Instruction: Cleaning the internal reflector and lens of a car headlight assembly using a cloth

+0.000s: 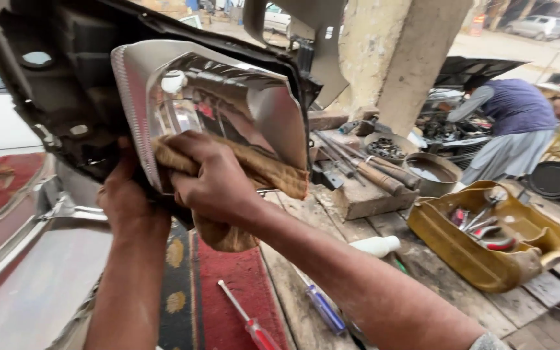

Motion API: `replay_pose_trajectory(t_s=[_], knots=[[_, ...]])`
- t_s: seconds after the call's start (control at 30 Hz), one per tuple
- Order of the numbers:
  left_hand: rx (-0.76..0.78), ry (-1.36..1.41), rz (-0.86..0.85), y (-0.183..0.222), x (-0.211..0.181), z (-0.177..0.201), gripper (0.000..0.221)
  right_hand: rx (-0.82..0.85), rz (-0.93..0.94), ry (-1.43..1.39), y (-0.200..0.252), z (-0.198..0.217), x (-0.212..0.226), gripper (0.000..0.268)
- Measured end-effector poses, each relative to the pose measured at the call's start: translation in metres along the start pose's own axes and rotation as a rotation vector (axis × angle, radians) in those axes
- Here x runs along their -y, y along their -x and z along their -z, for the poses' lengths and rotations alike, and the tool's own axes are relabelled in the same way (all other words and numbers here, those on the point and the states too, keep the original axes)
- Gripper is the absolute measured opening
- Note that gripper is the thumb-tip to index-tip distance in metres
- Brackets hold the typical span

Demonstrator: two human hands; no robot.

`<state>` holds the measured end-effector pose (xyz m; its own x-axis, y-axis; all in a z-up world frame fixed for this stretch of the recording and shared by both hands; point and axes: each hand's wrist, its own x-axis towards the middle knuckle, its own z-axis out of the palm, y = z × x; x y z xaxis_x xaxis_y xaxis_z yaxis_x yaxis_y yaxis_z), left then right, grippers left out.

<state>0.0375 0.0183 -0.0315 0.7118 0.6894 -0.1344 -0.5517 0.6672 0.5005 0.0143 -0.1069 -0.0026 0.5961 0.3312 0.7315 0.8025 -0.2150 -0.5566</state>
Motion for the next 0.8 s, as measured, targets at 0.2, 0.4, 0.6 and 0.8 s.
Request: replay_pose_trajectory(t_s=[0.2,0.4,0.6,0.8], knots=[[-0.015,-0.051,0.050,0.037,-0.021,-0.012,0.027,0.272,-0.166,-0.116,0.007,0.033,0.037,0.041],[0.074,-0.044,0.011,0.006,-0.003,-0.003,0.024,-0.017,0.166,0.464,-0.025,0.004,-0.035,0.036],[0.047,-0.048,-0.005,0.019,-0.008,-0.002,0.032,0.142,-0.015,0.587,-0.006,0.054,-0.083,0.038],[0.019,-0.059,0.021,0.024,-0.014,-0.003,0.039,0.334,-0.380,0.905,0.043,0.095,-0.079,0.032]])
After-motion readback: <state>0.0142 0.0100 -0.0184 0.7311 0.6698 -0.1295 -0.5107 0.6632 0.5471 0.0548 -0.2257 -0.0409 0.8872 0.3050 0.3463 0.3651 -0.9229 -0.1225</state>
